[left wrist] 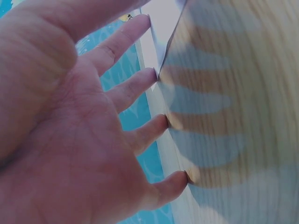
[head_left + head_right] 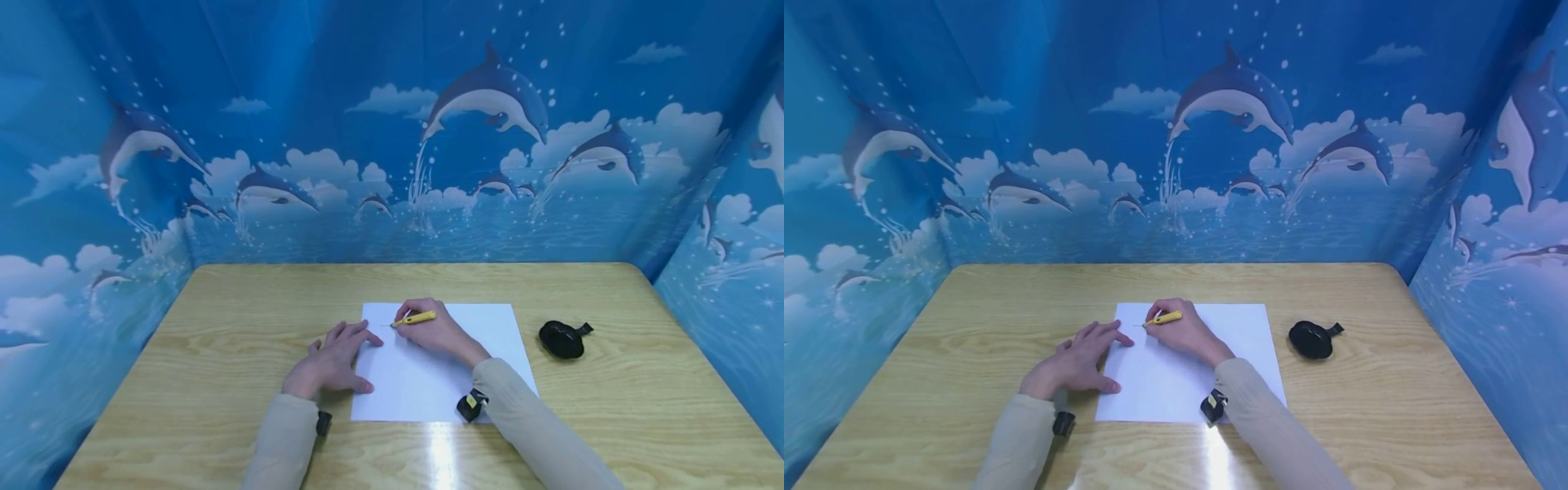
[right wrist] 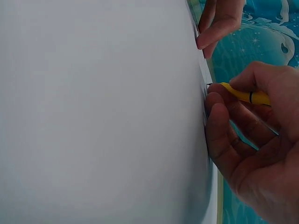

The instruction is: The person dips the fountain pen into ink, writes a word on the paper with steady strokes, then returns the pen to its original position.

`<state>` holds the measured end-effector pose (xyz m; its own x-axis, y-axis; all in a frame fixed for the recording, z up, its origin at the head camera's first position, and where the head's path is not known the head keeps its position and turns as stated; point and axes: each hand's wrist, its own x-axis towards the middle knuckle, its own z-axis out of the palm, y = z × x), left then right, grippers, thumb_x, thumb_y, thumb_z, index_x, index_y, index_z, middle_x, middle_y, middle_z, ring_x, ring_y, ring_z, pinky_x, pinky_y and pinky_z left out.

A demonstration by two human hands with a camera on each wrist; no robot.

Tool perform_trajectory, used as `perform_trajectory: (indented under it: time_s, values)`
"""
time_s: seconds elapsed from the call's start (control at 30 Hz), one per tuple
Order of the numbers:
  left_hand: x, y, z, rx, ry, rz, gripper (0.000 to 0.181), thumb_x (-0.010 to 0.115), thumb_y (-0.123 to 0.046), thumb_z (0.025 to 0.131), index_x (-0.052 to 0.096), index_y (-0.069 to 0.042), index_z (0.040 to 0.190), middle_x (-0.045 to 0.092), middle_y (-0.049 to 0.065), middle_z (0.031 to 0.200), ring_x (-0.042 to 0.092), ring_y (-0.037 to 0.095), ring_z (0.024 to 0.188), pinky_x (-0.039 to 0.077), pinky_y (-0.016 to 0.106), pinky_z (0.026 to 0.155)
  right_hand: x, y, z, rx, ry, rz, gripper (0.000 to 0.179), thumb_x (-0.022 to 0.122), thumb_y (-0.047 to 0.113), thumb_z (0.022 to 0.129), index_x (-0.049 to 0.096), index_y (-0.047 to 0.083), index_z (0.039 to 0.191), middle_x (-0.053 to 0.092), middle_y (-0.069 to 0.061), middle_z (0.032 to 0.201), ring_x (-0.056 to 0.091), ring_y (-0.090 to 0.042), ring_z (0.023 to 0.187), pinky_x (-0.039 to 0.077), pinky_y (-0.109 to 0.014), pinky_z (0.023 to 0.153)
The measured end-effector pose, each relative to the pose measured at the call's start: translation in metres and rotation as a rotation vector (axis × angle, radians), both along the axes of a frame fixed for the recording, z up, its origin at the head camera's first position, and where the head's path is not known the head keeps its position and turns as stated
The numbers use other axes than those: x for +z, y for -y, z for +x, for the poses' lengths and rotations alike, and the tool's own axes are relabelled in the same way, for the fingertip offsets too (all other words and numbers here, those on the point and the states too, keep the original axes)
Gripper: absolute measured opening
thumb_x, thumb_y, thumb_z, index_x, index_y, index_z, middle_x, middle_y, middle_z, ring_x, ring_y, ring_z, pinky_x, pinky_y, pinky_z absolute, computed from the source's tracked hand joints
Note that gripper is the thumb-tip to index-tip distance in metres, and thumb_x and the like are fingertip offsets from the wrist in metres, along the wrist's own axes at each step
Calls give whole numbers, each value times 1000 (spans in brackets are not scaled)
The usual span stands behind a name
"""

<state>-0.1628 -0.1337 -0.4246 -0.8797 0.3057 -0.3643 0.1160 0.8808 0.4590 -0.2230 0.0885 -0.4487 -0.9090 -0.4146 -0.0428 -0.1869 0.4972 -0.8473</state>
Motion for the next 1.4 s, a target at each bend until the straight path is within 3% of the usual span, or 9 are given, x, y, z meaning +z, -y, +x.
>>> perform_trajectory:
  time_s: [1.4]
  values:
    - [1, 0, 0, -8, 2, -23, 62, 88, -33, 80, 56, -35, 134, 26, 3, 170, 12, 41, 158, 14, 81, 114, 1, -13, 3, -11, -4, 4, 7, 71, 15, 93, 73, 14, 99, 69, -3, 84, 62, -15, 70, 52, -30, 65]
